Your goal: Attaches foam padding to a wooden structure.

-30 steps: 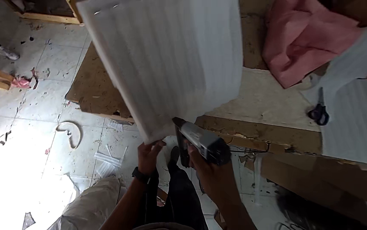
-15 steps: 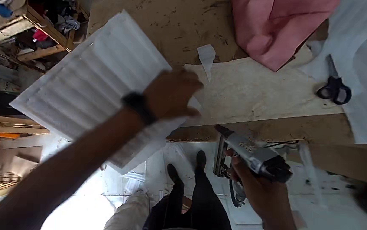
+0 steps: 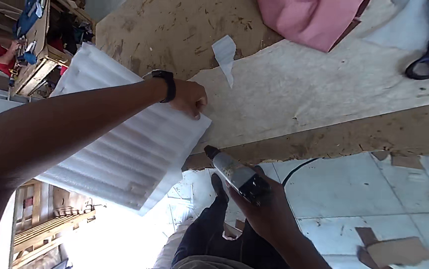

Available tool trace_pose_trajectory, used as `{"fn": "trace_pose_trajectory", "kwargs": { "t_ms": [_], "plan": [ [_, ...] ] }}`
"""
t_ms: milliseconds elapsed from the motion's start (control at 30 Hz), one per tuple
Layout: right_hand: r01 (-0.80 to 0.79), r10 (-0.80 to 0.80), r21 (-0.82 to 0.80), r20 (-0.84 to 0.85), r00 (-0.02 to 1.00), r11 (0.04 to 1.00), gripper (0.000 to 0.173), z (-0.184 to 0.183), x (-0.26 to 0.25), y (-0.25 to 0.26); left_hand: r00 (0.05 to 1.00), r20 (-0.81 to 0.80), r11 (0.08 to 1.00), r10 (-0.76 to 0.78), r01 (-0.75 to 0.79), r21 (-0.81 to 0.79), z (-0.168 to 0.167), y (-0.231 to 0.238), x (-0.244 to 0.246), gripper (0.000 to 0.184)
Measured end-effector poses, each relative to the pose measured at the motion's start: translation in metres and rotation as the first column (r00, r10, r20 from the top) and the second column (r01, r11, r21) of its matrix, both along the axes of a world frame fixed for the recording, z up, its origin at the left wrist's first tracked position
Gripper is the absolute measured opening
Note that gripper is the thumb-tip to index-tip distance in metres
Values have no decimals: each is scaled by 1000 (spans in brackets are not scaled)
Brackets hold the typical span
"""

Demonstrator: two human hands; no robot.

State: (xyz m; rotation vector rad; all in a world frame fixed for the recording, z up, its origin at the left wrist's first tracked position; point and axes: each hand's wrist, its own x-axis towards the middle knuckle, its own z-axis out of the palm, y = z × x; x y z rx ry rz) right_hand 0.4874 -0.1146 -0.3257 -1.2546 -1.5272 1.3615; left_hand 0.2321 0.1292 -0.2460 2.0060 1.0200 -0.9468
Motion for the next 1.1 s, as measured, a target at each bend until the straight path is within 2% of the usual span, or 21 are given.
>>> {"fn": "trace_pose_trajectory", "kwargs": {
  "t_ms": [67,133,167,200,233,267,300,467,733,933,1100],
  "plan": [
    [-4,6,-24,79,997,1000,40,-1,-11,11,996,88,999,25,-22,-29,-7,3,-9,21],
    [-6,9,-21,132,991,1000,41,-4,-24,19,992,126,999,-6,0,48,-1,-11,-11,24],
    [-4,5,-6,152,988,1000,41,-4,-32,23,998,-37,996,-52,55,69,19,-15,3,26],
    [-3,1,9,164,986,1000,41,-4,-40,24,908,-417,998,-39,14,-62,43,-13,39,29],
    [-7,3,20,182,983,1000,41,-4,-46,24,999,-27,996,-41,43,82,20,-16,0,26],
    [-15,9,28,208,978,999,39,-5,-51,23,985,173,997,-13,0,78,-1,-11,-19,26],
    [-19,10,34,234,972,999,37,-7,-56,22,978,207,1000,3,-10,30,-11,-6,-23,27],
    [9,-8,-4,250,968,1000,30,0,-65,15,988,157,1000,2,-3,8,-16,-3,-21,26],
    [15,-18,13,218,976,1000,42,4,-87,-30,979,199,999,-52,48,23,-17,-1,-23,26],
    [-6,5,8,120,993,1000,33,4,-109,-70,983,161,996,-85,81,29,-15,-2,-19,25],
    [-53,50,24,114,992,998,41,13,-121,-96,970,184,987,-159,152,51,-12,0,-18,28]
  ]
}}
